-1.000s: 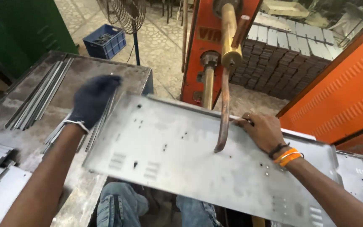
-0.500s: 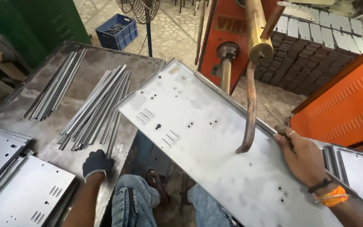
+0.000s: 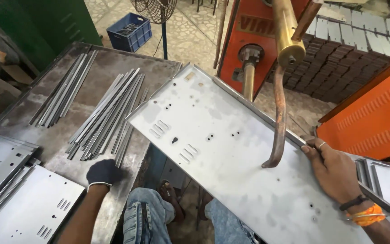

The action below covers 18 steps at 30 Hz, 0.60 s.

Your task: Operator uses a spot welding machine to attach thin metal strips to larger metal panels in a repetitive assembly process.

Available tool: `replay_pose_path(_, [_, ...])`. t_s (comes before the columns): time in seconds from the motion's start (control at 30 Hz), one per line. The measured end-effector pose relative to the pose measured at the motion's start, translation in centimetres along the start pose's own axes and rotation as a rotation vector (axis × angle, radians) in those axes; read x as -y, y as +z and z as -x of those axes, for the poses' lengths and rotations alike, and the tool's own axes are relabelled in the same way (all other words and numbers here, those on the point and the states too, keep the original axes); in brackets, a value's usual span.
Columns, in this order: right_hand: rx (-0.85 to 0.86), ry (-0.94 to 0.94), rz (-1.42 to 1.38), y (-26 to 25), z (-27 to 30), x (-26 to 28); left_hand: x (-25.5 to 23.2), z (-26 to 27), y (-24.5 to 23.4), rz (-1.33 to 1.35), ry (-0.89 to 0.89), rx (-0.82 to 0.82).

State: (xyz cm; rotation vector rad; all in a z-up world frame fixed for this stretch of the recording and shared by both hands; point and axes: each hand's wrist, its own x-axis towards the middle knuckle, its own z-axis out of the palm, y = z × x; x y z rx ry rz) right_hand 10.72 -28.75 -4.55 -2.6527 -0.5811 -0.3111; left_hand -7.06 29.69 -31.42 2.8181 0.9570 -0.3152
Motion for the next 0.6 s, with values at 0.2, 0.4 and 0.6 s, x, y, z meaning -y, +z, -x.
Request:
replay_pose_path(0.2, [0.044, 0.082, 0.015, 0.3, -0.3, -0.2, 3.0, 0.8, -0.7, 0.106, -0.085, -0.302])
replay_pose_path(0.4, [0.025, 0.020, 0.050, 0.2, -0.2, -0.3, 2.2, 1.8, 0.4, 0.521, -0.061, -0.206])
replay_pose_path(0.6, [0.057, 0.075, 0.081, 0.3, -0.2, -0.5, -1.2, 2.4, 1.2, 0.275, 0.098, -0.551])
